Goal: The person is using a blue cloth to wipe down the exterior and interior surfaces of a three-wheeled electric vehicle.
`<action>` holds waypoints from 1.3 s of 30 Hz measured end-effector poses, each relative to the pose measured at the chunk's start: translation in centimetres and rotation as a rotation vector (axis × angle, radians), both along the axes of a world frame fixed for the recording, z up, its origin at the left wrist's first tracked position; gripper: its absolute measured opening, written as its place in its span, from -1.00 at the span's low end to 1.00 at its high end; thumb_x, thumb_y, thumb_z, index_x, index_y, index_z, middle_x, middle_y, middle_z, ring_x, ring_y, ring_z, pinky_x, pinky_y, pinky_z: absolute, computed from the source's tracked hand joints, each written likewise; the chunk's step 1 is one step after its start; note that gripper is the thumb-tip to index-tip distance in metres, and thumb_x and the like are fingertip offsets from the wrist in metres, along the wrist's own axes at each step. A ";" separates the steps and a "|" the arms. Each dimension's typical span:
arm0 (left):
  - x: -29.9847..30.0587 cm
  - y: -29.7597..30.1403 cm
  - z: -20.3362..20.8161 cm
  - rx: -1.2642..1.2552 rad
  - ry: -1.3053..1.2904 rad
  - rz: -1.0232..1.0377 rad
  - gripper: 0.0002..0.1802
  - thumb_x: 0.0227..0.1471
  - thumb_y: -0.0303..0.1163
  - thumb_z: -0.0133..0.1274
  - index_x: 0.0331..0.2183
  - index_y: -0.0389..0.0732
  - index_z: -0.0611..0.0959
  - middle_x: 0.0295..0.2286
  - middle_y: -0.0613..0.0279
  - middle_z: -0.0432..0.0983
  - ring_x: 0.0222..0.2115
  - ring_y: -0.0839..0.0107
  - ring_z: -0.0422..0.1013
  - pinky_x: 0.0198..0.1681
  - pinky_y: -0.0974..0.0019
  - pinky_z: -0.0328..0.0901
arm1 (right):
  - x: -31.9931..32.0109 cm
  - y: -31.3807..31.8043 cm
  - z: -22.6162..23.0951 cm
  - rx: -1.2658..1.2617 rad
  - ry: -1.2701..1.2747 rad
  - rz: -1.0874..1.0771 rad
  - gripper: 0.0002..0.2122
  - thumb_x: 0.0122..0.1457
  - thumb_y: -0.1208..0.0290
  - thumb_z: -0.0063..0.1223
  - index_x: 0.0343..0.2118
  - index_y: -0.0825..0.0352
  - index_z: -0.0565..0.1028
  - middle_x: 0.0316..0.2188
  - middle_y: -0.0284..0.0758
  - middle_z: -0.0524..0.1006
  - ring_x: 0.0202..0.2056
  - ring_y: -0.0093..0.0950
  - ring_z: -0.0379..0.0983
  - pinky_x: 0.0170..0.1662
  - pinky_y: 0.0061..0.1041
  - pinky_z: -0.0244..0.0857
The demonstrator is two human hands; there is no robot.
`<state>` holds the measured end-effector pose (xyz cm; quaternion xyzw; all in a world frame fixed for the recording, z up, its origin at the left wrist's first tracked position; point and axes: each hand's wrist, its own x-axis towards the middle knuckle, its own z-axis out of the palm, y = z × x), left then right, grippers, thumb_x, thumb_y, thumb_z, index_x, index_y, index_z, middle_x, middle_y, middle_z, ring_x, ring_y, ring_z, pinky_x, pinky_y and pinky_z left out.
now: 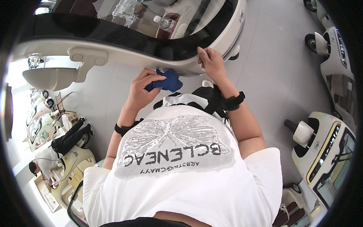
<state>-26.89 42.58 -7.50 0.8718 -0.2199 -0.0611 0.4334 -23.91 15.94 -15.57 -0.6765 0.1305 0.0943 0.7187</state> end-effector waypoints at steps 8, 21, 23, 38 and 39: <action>1.4 -0.8 3.5 -0.267 -0.350 0.085 -0.52 -0.38 -0.74 0.20 -0.29 -0.12 0.73 -0.30 0.20 0.47 -0.32 0.33 0.45 -0.29 0.34 0.37 | -2.4 3.4 5.6 -0.406 -0.761 0.409 -0.54 -0.01 0.33 0.32 -0.04 0.32 0.43 -0.28 -0.23 0.54 -0.22 -0.17 0.47 -0.09 -0.31 0.32; 0.8 3.0 8.8 0.122 -1.263 0.504 -0.61 -0.30 -0.73 0.24 -0.38 -0.04 0.75 -0.23 0.21 0.40 -0.24 0.32 0.40 -0.21 0.35 0.34 | 3.3 6.2 12.0 -0.435 -1.242 -0.113 -0.55 -0.28 0.74 0.24 -0.21 0.23 0.61 -0.16 -0.30 0.50 -0.24 -0.39 0.44 -0.15 -0.49 0.37; 1.2 4.1 8.7 0.158 -1.173 0.582 -0.58 -0.32 -0.74 0.22 -0.36 -0.05 0.75 -0.23 0.22 0.40 -0.24 0.31 0.40 -0.20 0.36 0.34 | 3.3 7.9 10.8 -0.533 -1.250 -0.097 -0.59 -0.31 0.66 0.27 -0.27 0.20 0.66 -0.17 -0.31 0.50 -0.24 -0.36 0.43 -0.16 -0.46 0.35; 2.5 6.3 10.2 0.157 -1.212 0.564 -0.62 -0.23 -0.74 0.16 -0.31 -0.13 0.75 -0.26 0.20 0.40 -0.27 0.32 0.40 -0.21 0.32 0.35 | 8.4 10.8 15.0 -0.576 -1.627 -0.072 -0.48 -0.38 0.62 0.25 -0.21 0.04 0.66 -0.20 -0.39 0.50 -0.19 -0.36 0.42 -0.16 -0.44 0.34; 2.7 6.0 10.0 0.139 -1.204 0.586 -0.62 -0.21 -0.74 0.15 -0.30 -0.13 0.75 -0.26 0.21 0.38 -0.25 0.33 0.39 -0.20 0.33 0.34 | 8.5 11.7 15.2 -0.557 -1.600 -0.098 -0.56 -0.24 0.57 0.26 -0.17 0.13 0.64 -0.17 -0.29 0.46 -0.20 -0.30 0.41 -0.14 -0.36 0.31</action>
